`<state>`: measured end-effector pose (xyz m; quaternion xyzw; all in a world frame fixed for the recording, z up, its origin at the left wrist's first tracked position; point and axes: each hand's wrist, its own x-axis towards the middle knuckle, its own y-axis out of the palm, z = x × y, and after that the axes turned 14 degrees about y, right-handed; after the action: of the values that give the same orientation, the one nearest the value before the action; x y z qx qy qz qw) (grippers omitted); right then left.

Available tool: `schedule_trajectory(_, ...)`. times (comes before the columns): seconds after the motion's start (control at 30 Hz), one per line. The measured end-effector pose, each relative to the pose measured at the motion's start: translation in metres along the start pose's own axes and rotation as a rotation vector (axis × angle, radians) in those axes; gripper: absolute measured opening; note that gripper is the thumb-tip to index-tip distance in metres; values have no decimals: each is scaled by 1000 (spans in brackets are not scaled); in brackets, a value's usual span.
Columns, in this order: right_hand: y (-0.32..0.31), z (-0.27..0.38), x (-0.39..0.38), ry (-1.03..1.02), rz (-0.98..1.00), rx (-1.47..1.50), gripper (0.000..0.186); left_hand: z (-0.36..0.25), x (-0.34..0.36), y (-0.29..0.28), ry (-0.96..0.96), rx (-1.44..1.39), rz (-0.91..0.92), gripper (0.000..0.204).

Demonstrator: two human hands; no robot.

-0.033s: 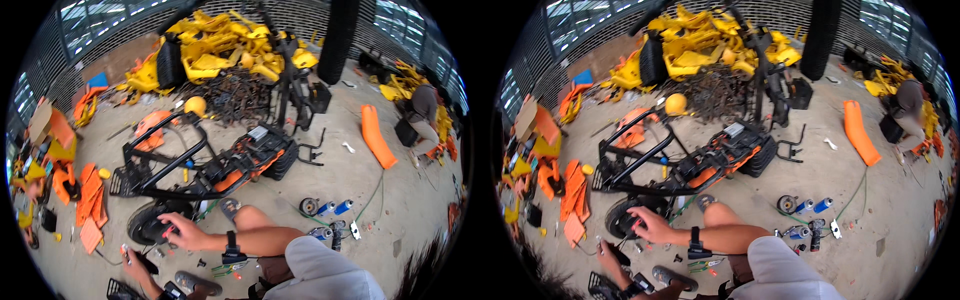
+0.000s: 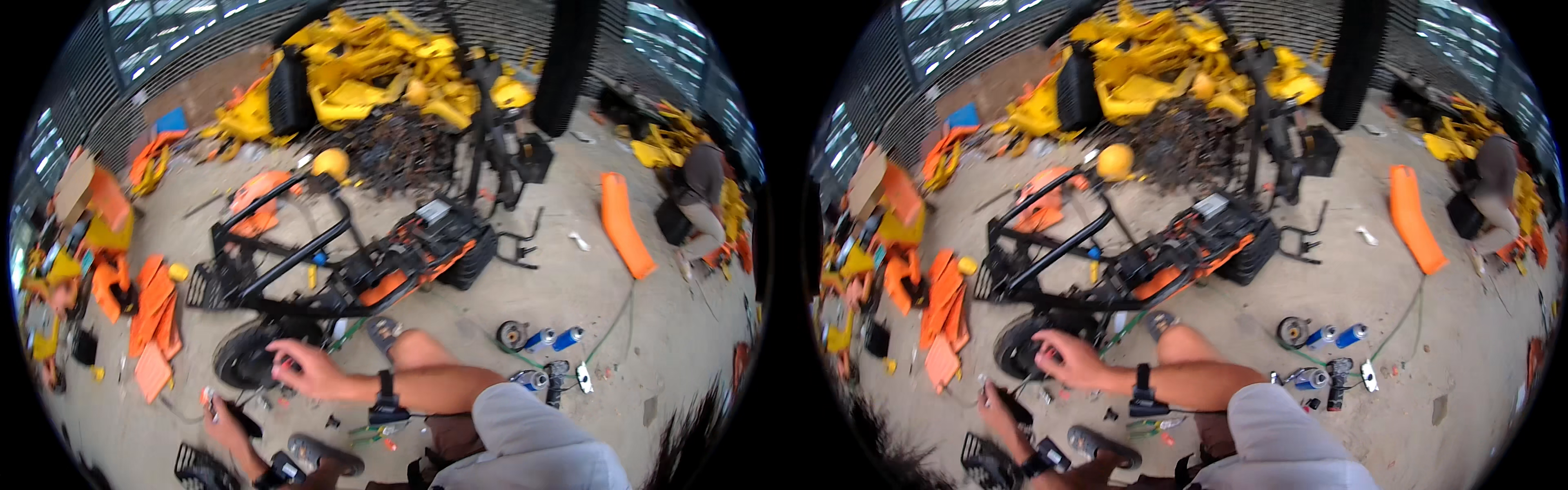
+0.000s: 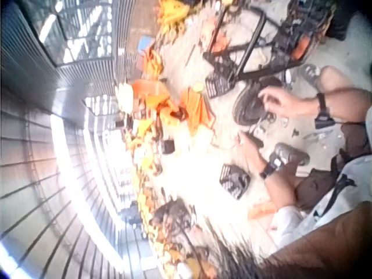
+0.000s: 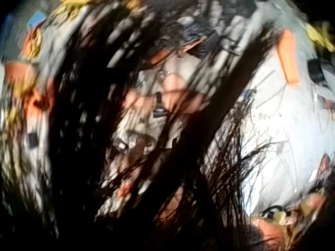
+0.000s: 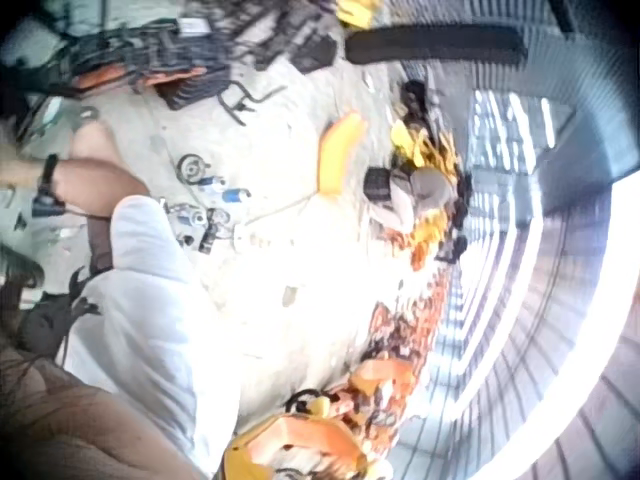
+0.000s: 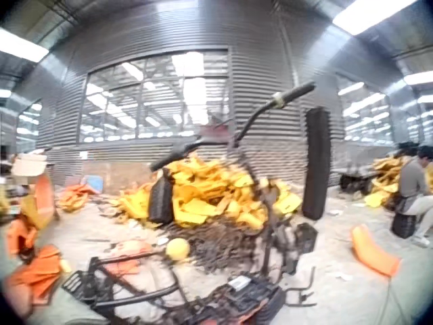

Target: The person uses a screwdriver and pliers to disassemble a black circular component, removing a metal cover and manipulating internal wires.

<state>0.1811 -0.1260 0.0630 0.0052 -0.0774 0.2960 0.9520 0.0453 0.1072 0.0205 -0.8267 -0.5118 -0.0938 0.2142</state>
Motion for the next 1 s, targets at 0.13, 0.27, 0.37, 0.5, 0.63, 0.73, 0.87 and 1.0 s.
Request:
schedule_trajectory(0.13,5,11,-1,-74,-49,54,36,-24,-4,-8,-88,-107,-18,26)
schedule_trajectory(0.27,-8,8,-3,-149,-1,87,57,-48,-7,2,-238,-340,-22,33)
schedule_trajectory(0.37,-6,0,2,-230,-91,140,54,-58,-7,2,-355,-466,-30,36)
schedule_trajectory(0.5,-10,1,5,-220,-94,249,55,-58,-7,-4,-417,-625,-11,42)
schedule_trajectory(0.63,-11,5,7,-114,-189,335,40,-56,-7,-5,-451,-679,47,45)
schedule_trajectory(0.73,-10,-14,6,-53,-108,313,36,-64,-11,1,-527,-810,160,49)
schedule_trajectory(0.87,2,-8,-4,-39,99,6,16,-71,-16,9,-590,-859,299,55)
schedule_trajectory(1.0,14,-6,-11,-102,273,-183,17,-73,-19,13,-642,-825,341,56)
